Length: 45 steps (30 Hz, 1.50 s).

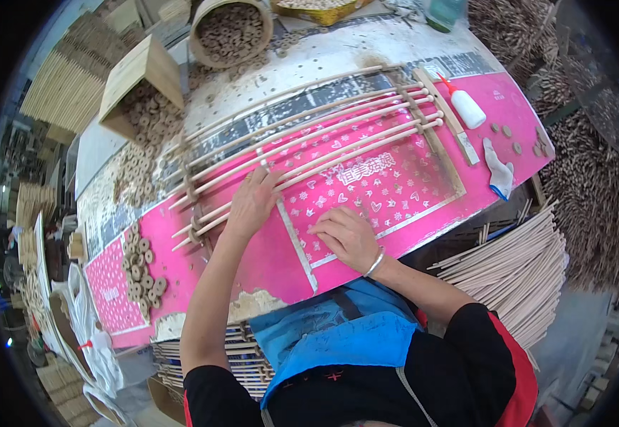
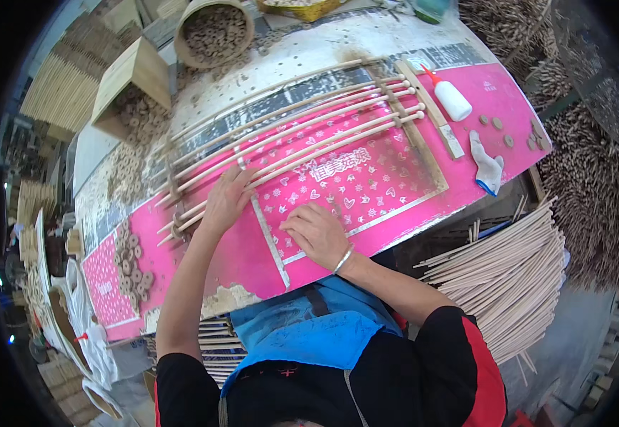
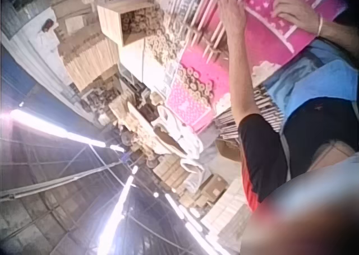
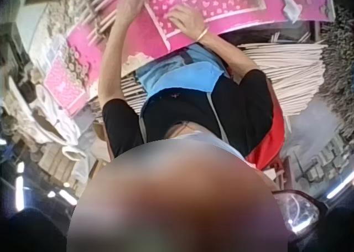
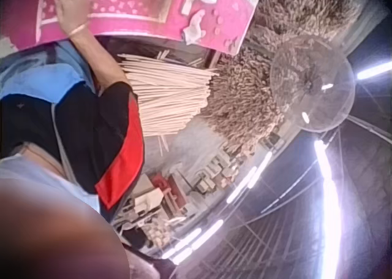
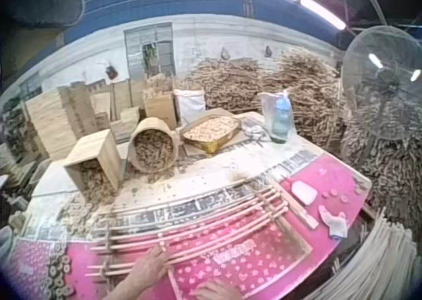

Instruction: Assembling wooden lattice structures by inserting dowels into circular wooden connectors and applying glue.

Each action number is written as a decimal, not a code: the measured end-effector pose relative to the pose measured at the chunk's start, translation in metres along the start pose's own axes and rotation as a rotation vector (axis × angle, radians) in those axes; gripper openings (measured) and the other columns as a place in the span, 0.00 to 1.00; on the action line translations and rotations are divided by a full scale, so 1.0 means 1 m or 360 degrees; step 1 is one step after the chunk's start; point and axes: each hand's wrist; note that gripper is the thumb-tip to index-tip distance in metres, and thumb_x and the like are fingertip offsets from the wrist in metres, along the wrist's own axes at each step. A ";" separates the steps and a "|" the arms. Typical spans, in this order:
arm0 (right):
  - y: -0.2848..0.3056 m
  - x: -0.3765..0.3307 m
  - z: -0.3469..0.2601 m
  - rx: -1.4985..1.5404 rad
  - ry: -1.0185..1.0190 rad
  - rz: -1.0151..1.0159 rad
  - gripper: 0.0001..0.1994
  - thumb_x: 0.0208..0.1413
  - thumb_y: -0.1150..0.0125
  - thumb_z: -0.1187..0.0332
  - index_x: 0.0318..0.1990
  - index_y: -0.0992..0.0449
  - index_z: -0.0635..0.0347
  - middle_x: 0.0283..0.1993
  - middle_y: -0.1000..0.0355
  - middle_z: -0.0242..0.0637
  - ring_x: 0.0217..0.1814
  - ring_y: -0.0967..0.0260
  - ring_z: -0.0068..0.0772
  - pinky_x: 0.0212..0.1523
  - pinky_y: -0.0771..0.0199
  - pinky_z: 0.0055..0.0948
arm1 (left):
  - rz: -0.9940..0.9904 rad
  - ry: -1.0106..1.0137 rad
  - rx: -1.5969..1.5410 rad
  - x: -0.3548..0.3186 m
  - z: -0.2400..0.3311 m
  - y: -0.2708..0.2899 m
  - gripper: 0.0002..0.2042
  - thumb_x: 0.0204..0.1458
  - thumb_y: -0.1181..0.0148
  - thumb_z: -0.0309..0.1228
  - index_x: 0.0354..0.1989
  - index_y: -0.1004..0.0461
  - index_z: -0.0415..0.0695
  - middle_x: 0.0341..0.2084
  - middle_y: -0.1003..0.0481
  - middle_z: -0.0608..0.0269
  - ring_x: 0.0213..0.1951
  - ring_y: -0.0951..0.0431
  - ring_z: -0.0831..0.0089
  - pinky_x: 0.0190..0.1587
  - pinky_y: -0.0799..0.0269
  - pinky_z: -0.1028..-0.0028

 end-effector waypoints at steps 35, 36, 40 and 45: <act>-0.008 -0.011 0.003 -0.0256 0.0127 -0.0371 0.06 0.64 0.40 0.78 0.45 0.19 0.64 0.45 0.25 0.42 0.52 0.29 0.41 0.56 0.32 0.37 | 0.2499 0.3088 -0.0374 -0.595 -0.025 -0.193 0.26 0.63 0.40 0.31 0.68 0.32 0.32 0.58 0.24 0.40 0.57 0.21 0.52 0.62 0.30 0.61; -0.008 -0.011 0.002 -0.0294 0.0109 -0.0373 0.06 0.64 0.40 0.78 0.45 0.19 0.64 0.45 0.25 0.42 0.52 0.29 0.41 0.56 0.32 0.37 | 0.2559 0.3133 -0.0488 -0.596 -0.040 -0.193 0.25 0.63 0.40 0.31 0.67 0.32 0.32 0.58 0.24 0.40 0.57 0.21 0.51 0.62 0.29 0.60; -0.007 -0.007 -0.002 -0.0373 0.0100 -0.0420 0.06 0.62 0.40 0.78 0.43 0.19 0.63 0.43 0.25 0.43 0.51 0.29 0.44 0.54 0.31 0.38 | 0.2010 0.3225 0.0244 -0.592 -0.071 -0.199 0.18 0.64 0.43 0.34 0.55 0.28 0.31 0.49 0.21 0.41 0.51 0.21 0.49 0.56 0.28 0.54; -0.008 -0.008 -0.011 -0.0493 -0.0031 -0.0329 0.05 0.58 0.37 0.78 0.40 0.18 0.59 0.41 0.25 0.41 0.49 0.29 0.44 0.55 0.34 0.41 | 0.2327 0.3015 -0.0419 -0.603 -0.093 -0.210 0.21 0.61 0.38 0.28 0.60 0.30 0.31 0.48 0.21 0.42 0.50 0.22 0.50 0.56 0.28 0.56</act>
Point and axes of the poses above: each hand's wrist, its own x-axis towards the middle knuckle, its own y-axis out of the back of the hand, z = x × y
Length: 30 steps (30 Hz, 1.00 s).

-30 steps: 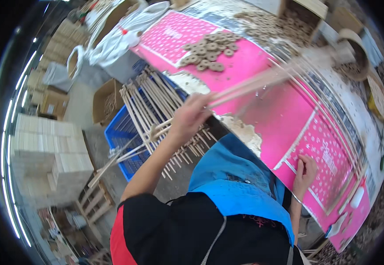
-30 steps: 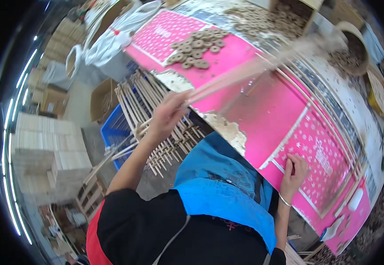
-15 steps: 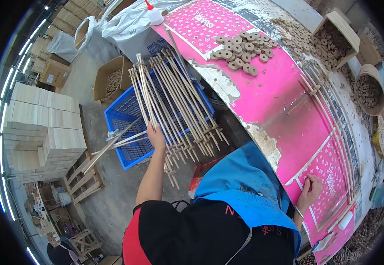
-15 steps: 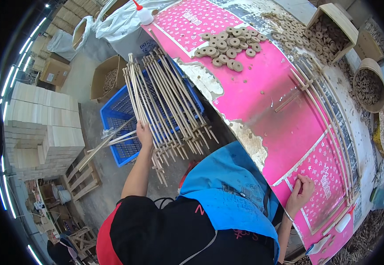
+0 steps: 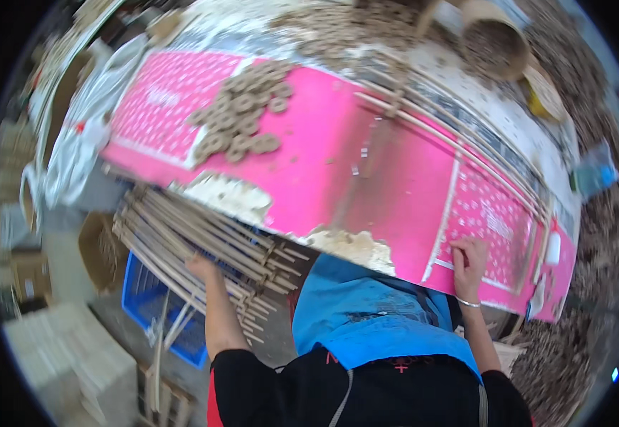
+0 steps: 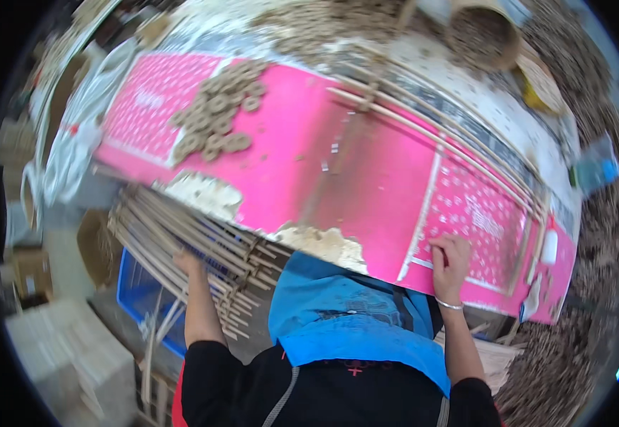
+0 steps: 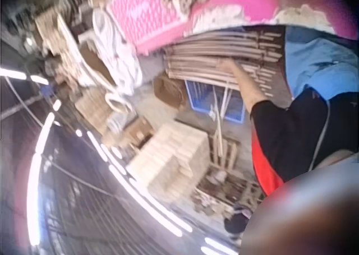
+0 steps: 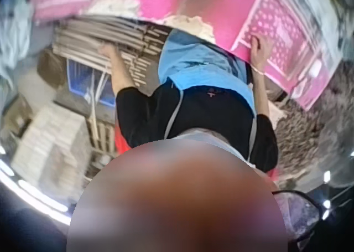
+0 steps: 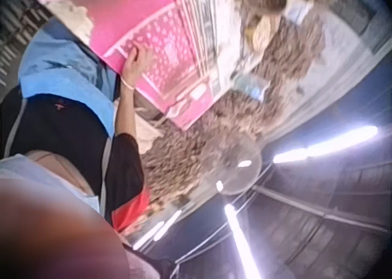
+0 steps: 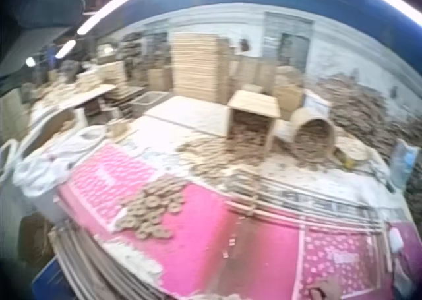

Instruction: Assembling wooden lattice structures by inserting dowels into circular wooden connectors and applying glue.

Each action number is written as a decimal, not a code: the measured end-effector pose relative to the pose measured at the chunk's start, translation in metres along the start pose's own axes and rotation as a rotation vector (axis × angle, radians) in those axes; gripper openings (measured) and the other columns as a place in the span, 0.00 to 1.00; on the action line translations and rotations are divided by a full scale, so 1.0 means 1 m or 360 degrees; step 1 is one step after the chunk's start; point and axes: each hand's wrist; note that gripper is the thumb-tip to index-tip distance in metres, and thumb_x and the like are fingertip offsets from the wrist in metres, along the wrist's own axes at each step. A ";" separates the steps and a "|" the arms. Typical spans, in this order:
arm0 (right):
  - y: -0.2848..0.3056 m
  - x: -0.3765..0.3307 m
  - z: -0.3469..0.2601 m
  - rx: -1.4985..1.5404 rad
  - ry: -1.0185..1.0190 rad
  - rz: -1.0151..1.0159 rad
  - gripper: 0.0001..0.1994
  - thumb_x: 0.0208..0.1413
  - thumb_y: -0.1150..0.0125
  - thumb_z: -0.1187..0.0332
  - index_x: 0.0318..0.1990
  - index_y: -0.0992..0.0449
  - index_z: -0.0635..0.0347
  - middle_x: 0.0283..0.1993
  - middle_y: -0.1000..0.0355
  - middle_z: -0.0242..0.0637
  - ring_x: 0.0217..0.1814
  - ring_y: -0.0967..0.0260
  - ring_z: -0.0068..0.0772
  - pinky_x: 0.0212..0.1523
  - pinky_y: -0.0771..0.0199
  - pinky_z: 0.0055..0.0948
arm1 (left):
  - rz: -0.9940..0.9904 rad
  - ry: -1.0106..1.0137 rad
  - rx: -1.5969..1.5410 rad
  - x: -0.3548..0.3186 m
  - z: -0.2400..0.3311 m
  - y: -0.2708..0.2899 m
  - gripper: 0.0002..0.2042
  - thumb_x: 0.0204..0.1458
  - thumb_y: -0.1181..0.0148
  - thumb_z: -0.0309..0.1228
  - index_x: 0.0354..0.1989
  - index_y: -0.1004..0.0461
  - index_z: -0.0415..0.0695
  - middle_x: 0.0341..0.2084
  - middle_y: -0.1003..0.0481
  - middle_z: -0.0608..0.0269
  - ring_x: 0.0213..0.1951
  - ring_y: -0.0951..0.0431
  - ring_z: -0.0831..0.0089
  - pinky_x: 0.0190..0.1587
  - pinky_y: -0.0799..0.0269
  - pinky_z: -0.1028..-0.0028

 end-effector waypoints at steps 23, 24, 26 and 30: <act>0.019 0.065 0.045 0.0619 -0.0183 0.0385 0.08 0.63 0.38 0.76 0.47 0.16 0.61 0.41 0.22 0.40 0.43 0.24 0.38 0.44 0.23 0.32 | -0.1732 -0.2275 -0.0196 -0.365 0.418 -0.133 0.13 0.59 0.41 0.18 0.52 0.20 0.38 0.45 0.19 0.50 0.47 0.20 0.48 0.57 0.27 0.57; 0.018 0.079 0.054 0.0445 -0.0090 0.0454 0.11 0.61 0.37 0.75 0.49 0.17 0.60 0.44 0.22 0.39 0.48 0.25 0.43 0.50 0.23 0.37 | -0.1833 -0.2423 -0.0184 -0.387 0.436 -0.159 0.14 0.59 0.41 0.19 0.53 0.20 0.40 0.47 0.20 0.51 0.49 0.20 0.49 0.57 0.27 0.58; 0.019 0.109 0.074 0.0266 0.0011 0.0570 0.12 0.59 0.36 0.75 0.49 0.17 0.59 0.46 0.22 0.37 0.51 0.26 0.42 0.54 0.26 0.38 | -0.2002 -0.2632 -0.0160 -0.431 0.462 -0.206 0.15 0.60 0.41 0.21 0.55 0.21 0.43 0.49 0.21 0.52 0.51 0.21 0.50 0.57 0.27 0.58; 0.011 0.141 0.101 -0.0153 0.0069 0.0461 0.13 0.54 0.34 0.72 0.48 0.18 0.55 0.49 0.23 0.32 0.58 0.29 0.38 0.61 0.32 0.41 | -0.2083 -0.2993 0.0056 -0.485 0.475 -0.256 0.10 0.60 0.40 0.25 0.49 0.20 0.45 0.40 0.21 0.56 0.45 0.22 0.52 0.50 0.28 0.56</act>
Point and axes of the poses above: each hand's wrist, its own x-axis towards the middle knuckle, its own y-axis out of the back of the hand, z = x × y
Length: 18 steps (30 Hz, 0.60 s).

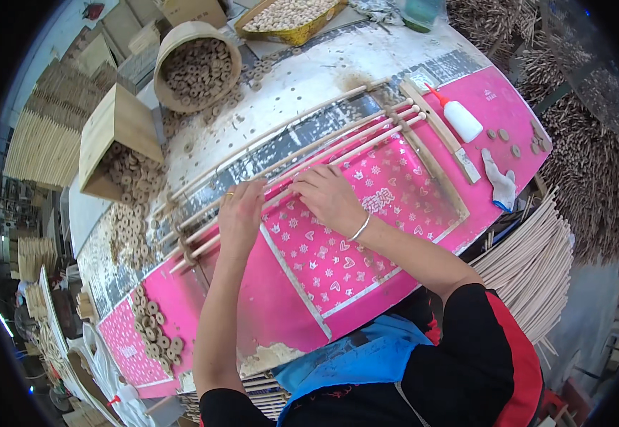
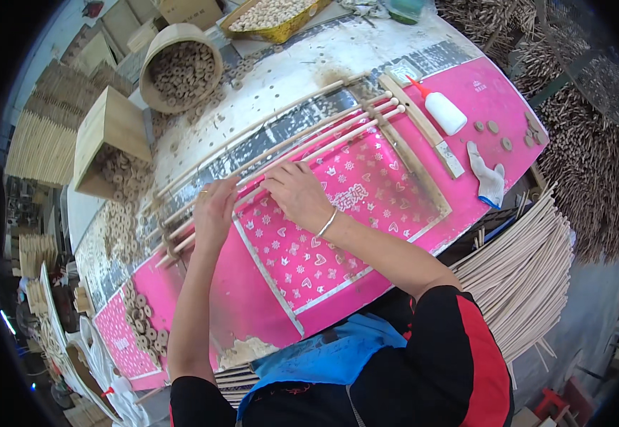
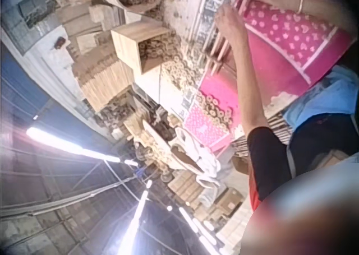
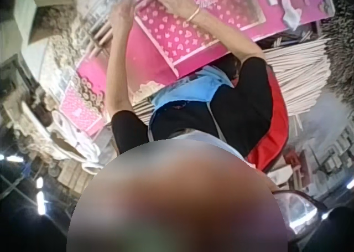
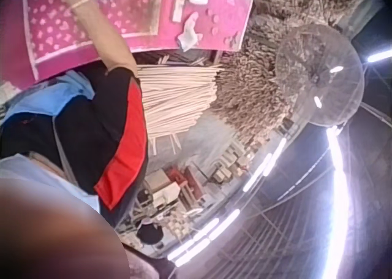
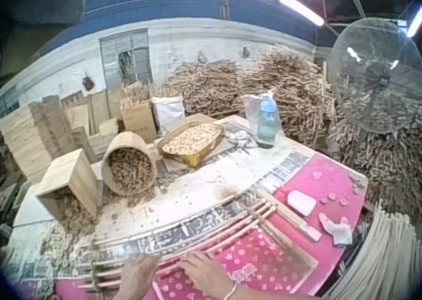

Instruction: Assembling wooden lattice structures by inserting dowels into circular wooden connectors and applying glue.

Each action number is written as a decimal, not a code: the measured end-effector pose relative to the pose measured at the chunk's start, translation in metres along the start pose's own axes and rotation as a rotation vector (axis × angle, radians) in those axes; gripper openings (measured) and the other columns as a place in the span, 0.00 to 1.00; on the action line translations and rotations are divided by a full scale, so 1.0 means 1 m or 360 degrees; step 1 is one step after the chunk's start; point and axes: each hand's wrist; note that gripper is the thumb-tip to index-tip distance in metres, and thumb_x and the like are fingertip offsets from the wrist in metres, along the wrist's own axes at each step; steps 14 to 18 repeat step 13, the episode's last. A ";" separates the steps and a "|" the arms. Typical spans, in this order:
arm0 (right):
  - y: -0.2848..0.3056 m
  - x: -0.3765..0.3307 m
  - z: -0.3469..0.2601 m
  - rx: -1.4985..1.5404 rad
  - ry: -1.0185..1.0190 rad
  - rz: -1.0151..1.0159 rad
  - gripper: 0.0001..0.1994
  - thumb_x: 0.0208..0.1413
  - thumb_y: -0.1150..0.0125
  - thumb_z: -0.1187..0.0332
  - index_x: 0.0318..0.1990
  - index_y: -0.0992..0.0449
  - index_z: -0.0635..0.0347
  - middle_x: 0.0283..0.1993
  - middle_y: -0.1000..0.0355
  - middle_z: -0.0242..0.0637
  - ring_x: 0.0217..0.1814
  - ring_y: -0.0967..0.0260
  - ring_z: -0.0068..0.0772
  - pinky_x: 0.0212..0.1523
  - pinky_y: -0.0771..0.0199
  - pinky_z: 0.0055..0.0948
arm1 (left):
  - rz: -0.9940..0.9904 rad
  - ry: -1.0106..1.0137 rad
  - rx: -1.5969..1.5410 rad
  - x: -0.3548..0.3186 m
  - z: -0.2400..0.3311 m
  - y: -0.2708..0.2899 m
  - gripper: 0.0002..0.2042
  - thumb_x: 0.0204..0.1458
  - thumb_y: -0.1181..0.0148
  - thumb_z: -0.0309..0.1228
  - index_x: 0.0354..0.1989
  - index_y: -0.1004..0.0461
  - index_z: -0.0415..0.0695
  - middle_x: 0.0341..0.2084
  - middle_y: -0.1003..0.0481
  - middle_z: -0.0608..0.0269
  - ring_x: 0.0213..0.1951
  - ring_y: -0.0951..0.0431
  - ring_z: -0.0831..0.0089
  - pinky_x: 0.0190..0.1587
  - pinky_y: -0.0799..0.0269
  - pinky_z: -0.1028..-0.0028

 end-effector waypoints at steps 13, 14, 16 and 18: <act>-0.016 -0.006 0.000 0.0274 0.0141 0.0019 0.04 0.56 0.34 0.68 0.39 0.20 0.52 0.43 0.26 0.34 0.53 0.29 0.41 0.56 0.29 0.43 | -0.0510 0.0248 -0.0275 -0.005 -0.004 -0.001 0.11 0.65 0.41 0.34 0.52 0.21 0.46 0.51 0.23 0.48 0.52 0.21 0.45 0.50 0.24 0.56; -0.016 -0.006 0.000 0.0274 0.0141 0.0019 0.04 0.56 0.34 0.68 0.39 0.20 0.52 0.43 0.26 0.34 0.53 0.29 0.41 0.56 0.29 0.43 | -0.0510 0.0248 -0.0275 -0.005 -0.004 -0.001 0.11 0.65 0.41 0.34 0.52 0.21 0.46 0.51 0.23 0.48 0.52 0.21 0.45 0.50 0.24 0.56; -0.016 -0.006 0.000 0.0274 0.0141 0.0019 0.04 0.56 0.34 0.68 0.39 0.20 0.52 0.43 0.26 0.34 0.53 0.29 0.41 0.56 0.29 0.43 | -0.0510 0.0248 -0.0275 -0.005 -0.004 -0.001 0.11 0.65 0.41 0.34 0.52 0.21 0.46 0.51 0.23 0.48 0.52 0.21 0.45 0.50 0.24 0.56; -0.016 -0.006 0.000 0.0274 0.0141 0.0019 0.04 0.56 0.34 0.68 0.39 0.20 0.52 0.43 0.26 0.34 0.53 0.29 0.41 0.56 0.29 0.43 | -0.0510 0.0248 -0.0275 -0.005 -0.004 -0.001 0.11 0.65 0.41 0.34 0.52 0.21 0.46 0.51 0.23 0.48 0.52 0.21 0.45 0.50 0.24 0.56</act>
Point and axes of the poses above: each hand's wrist, its own x-axis towards the middle knuckle, its own y-axis out of the back of the hand, z = x × y
